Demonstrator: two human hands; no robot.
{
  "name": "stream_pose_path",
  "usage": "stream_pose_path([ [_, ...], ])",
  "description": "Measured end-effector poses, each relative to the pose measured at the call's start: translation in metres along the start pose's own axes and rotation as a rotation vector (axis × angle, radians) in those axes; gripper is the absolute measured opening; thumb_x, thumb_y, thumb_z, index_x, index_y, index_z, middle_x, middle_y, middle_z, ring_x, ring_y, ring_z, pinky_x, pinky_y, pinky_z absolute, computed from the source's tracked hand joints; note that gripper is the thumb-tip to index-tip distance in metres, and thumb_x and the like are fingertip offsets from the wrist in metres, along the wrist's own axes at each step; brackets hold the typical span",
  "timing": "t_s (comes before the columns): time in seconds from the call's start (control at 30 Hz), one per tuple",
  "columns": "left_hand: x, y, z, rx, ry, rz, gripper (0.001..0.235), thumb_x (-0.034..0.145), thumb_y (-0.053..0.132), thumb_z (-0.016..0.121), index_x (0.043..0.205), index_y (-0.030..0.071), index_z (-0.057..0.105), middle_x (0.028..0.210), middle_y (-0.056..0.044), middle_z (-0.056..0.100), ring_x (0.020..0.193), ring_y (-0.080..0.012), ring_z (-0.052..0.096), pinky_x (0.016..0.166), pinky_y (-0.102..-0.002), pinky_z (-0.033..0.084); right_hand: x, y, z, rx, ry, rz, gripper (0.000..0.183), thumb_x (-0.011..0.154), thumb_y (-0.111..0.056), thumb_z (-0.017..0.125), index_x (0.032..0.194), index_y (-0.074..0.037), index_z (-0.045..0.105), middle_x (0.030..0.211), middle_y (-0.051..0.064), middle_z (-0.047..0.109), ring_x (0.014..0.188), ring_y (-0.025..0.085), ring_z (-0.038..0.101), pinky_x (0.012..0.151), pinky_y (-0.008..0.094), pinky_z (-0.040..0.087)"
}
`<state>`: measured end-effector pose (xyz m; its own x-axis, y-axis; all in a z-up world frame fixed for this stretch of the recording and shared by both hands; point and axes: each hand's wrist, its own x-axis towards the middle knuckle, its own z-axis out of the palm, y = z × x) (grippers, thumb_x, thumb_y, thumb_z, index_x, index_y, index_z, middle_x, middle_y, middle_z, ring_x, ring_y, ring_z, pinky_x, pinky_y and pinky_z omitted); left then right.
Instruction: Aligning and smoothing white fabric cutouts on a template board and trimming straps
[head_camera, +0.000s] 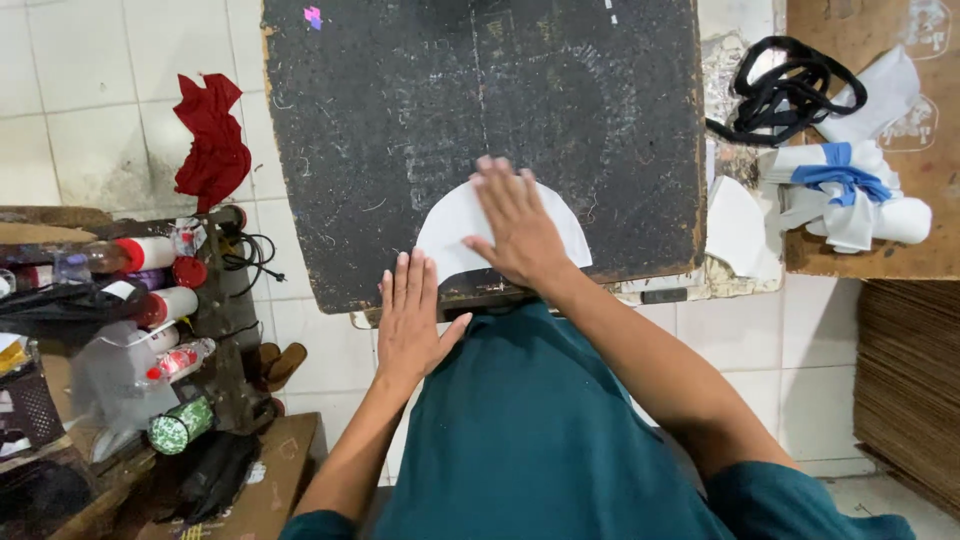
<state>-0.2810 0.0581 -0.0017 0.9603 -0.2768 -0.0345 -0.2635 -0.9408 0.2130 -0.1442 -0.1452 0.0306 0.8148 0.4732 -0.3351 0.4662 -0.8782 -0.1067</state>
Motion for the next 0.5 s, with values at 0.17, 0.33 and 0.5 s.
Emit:
stream_pose_path([
  [0.17, 0.004, 0.008, -0.012, -0.093, -0.172, -0.132, 0.1, 0.096, 0.067, 0.053, 0.164, 0.001, 0.019, 0.172, -0.021, 0.008, 0.159, -0.0395, 0.004, 0.129, -0.056, -0.001, -0.065, 0.012, 0.047, 0.084, 0.185, 0.191, 0.093, 0.102, -0.074, 0.027, 0.163, -0.004, 0.03, 0.173, 0.021, 0.011, 0.161, 0.035, 0.005, 0.129, 0.051, -0.002],
  [0.33, 0.029, 0.028, -0.021, -0.227, -0.245, -0.239, 0.103, 0.098, 0.07, 0.045, 0.163, -0.003, 0.013, 0.17, -0.028, -0.001, 0.157, -0.0465, -0.004, 0.126, -0.062, -0.006, -0.139, 0.026, 0.088, 0.137, 0.291, 0.282, 0.096, 0.099, -0.069, 0.045, 0.162, 0.002, 0.03, 0.172, 0.024, 0.019, 0.159, 0.039, 0.014, 0.129, 0.054, 0.002],
  [0.5, 0.077, 0.045, 0.001, -0.158, -0.137, -0.009, 0.09, 0.102, 0.061, 0.049, 0.165, 0.002, 0.023, 0.172, -0.023, 0.007, 0.158, -0.0455, -0.001, 0.126, -0.062, -0.005, -0.186, 0.068, 0.096, 0.276, 0.099, 0.31, 0.094, 0.093, -0.065, 0.056, 0.164, -0.011, 0.029, 0.175, 0.011, 0.015, 0.158, 0.042, 0.013, 0.119, 0.071, 0.021],
])
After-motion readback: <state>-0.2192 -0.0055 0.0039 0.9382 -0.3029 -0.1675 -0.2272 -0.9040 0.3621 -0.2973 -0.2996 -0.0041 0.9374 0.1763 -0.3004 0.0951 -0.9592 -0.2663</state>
